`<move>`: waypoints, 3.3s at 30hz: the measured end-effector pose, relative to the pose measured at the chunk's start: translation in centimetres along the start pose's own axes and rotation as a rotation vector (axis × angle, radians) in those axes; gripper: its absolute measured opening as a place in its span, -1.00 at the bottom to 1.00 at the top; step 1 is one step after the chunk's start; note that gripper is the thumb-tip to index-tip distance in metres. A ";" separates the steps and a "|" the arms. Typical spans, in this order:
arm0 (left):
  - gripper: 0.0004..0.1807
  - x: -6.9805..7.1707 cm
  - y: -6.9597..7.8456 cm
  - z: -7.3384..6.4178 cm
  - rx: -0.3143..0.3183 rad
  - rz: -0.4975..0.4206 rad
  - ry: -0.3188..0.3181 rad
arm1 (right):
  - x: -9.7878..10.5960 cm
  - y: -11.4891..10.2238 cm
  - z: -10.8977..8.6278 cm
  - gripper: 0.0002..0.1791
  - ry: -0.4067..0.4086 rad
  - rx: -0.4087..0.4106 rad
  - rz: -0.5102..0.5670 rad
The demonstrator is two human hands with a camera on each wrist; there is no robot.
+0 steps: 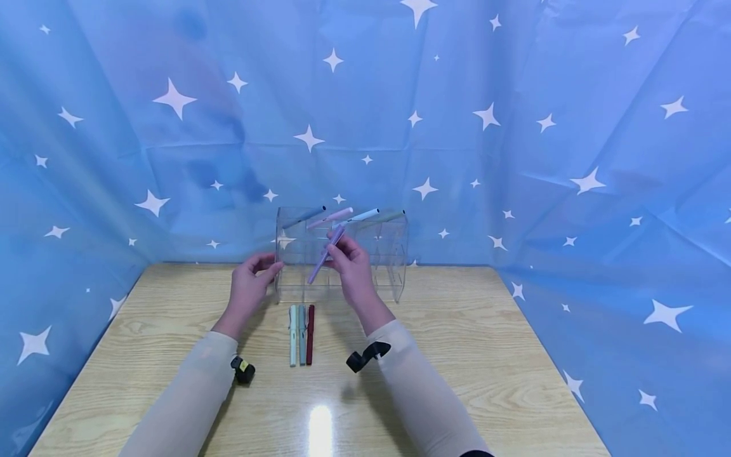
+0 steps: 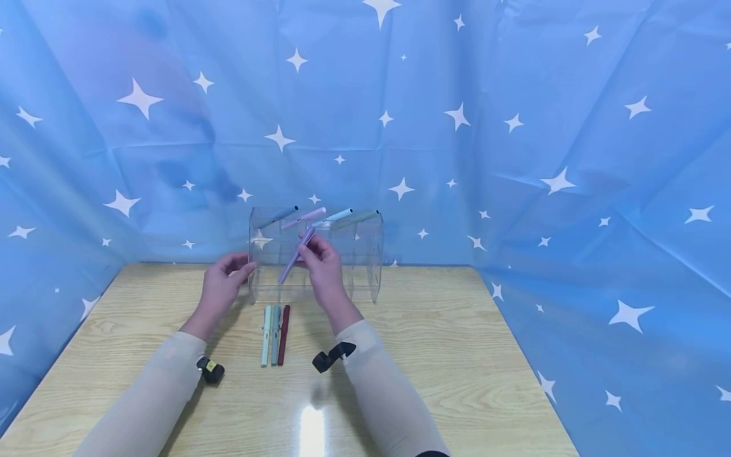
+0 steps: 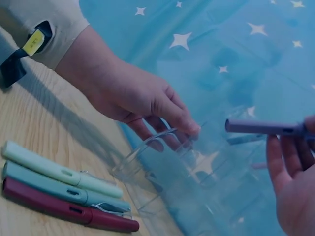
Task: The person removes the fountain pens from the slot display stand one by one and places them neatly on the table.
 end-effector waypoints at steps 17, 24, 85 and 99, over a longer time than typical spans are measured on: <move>-0.52 0.0 -0.3 0.3 0.005 -0.023 -0.004 | 0.0 1.0 -2.7 -0.63 -0.160 -0.099 -0.152; -0.52 0.1 -0.2 0.3 0.002 -0.014 -0.003 | 0.4 1.9 -3.9 -0.64 -0.190 -0.167 -0.208; -0.52 0.0 0.0 0.2 -0.019 -0.021 -0.015 | 0.3 9.4 -9.4 -0.73 -0.200 -0.553 -0.324; -0.50 0.0 -0.1 0.1 -0.001 -0.040 -0.012 | 0.0 9.6 -9.4 -0.73 -0.182 -0.581 -0.362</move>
Point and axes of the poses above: each hand's wrist, its own z-axis towards the middle knuckle, its own x-axis out of the back of the hand, y = z × x, the point moved 9 cm from there along z, towards the middle knuckle, and after that the axes turned 11 degrees about -y, right-handed, at the moved point
